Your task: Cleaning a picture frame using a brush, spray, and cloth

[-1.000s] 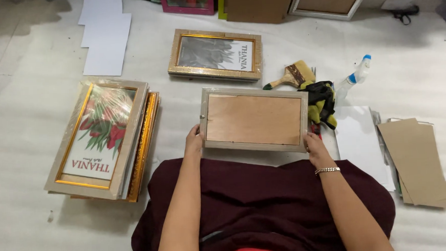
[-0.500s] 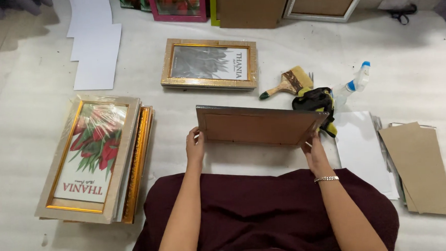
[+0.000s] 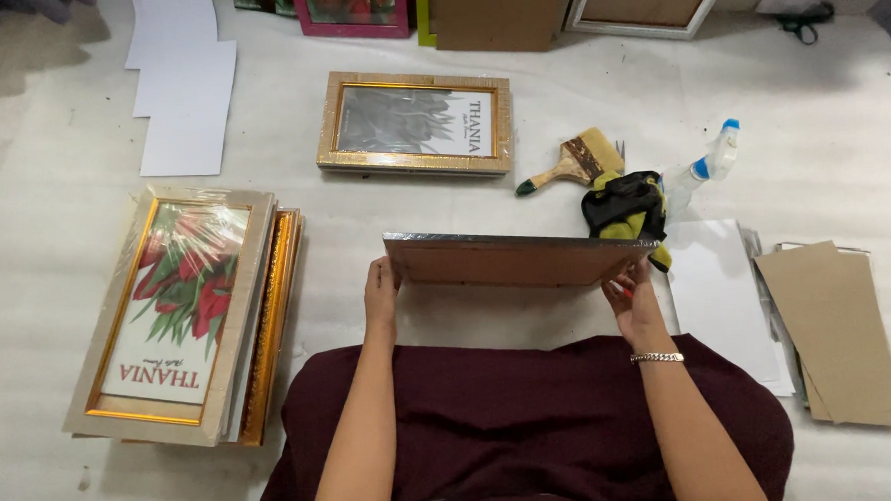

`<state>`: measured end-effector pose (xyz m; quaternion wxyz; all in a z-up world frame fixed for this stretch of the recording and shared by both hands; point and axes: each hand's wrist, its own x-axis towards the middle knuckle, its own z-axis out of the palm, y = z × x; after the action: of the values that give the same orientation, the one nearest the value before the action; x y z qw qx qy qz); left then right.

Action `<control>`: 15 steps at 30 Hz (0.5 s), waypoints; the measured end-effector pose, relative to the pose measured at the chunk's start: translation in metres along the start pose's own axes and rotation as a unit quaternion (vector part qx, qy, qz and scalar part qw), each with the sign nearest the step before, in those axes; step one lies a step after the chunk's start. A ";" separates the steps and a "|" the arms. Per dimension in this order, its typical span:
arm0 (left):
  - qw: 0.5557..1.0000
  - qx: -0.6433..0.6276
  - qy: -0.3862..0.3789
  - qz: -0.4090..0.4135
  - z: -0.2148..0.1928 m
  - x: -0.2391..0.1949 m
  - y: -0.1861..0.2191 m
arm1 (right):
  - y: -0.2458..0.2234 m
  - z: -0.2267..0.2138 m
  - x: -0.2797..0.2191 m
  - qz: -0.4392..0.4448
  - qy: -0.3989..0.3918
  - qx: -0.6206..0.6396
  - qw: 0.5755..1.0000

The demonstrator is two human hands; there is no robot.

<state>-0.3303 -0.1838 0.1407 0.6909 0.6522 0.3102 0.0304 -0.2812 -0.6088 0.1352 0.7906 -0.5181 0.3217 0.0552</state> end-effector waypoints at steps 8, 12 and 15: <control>0.994 -0.087 -0.045 0.041 -0.002 -0.013 0.025 | -0.012 0.001 -0.020 -0.007 -0.057 0.056 0.997; 0.956 -0.267 -0.116 -0.031 -0.002 -0.015 0.029 | -0.005 -0.014 -0.003 -0.008 -0.059 0.085 0.995; 0.940 -0.314 -0.125 -0.052 -0.007 0.005 0.011 | 0.000 -0.009 -0.003 -0.018 -0.065 0.012 0.998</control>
<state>-0.3256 -0.1733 0.1493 0.8943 0.3838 0.2300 0.0086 -0.2880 -0.6163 0.1351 0.8168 -0.5098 0.2608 0.0705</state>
